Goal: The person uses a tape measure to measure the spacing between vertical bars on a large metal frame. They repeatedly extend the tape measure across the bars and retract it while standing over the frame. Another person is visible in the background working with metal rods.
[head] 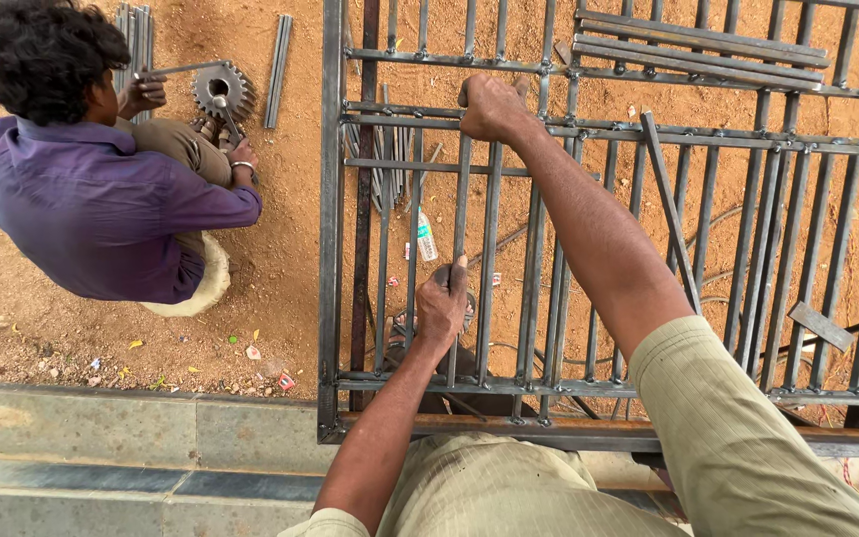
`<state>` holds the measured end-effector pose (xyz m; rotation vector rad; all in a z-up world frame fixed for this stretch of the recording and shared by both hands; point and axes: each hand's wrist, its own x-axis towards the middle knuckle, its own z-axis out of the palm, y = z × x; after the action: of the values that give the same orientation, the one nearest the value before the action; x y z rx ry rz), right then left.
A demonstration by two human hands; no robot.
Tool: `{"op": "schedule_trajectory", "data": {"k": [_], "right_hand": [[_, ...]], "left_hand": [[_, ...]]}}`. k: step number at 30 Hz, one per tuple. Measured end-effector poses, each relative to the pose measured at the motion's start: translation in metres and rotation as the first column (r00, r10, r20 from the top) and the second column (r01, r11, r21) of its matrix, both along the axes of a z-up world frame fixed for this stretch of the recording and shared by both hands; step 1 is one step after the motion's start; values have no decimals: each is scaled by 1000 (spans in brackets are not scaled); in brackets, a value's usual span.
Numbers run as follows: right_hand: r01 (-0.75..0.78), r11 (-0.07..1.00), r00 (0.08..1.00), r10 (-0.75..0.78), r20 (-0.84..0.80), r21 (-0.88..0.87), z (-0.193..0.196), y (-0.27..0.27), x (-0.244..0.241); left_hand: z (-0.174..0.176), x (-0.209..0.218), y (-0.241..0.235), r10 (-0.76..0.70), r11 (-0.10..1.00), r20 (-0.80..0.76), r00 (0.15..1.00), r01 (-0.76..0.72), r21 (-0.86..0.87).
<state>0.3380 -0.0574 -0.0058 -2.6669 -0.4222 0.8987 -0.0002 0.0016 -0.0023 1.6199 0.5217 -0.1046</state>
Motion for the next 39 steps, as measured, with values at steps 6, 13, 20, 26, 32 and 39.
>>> {"op": "schedule_trajectory", "data": {"k": [6,13,20,26,32,39], "right_hand": [[0,1000,1000,0,-25,17,2,1,2],[20,991,995,-6,-99,136,18,-5,2],[45,999,994,-46,-102,-20,36,7,-9],[18,997,994,-25,-107,-71,29,10,-7],[38,998,992,-43,-115,-43,25,9,-2],[30,999,994,-34,-106,-34,12,5,1]], "left_hand": [[-3,-1,-1,-24,993,105,994,12,118],[-4,-2,-2,-29,990,84,996,18,137],[5,1,0,-17,998,72,997,12,60],[13,3,2,-29,997,42,999,25,79],[14,4,2,-34,995,-4,999,34,97],[11,3,3,-38,996,36,999,35,80]]}}
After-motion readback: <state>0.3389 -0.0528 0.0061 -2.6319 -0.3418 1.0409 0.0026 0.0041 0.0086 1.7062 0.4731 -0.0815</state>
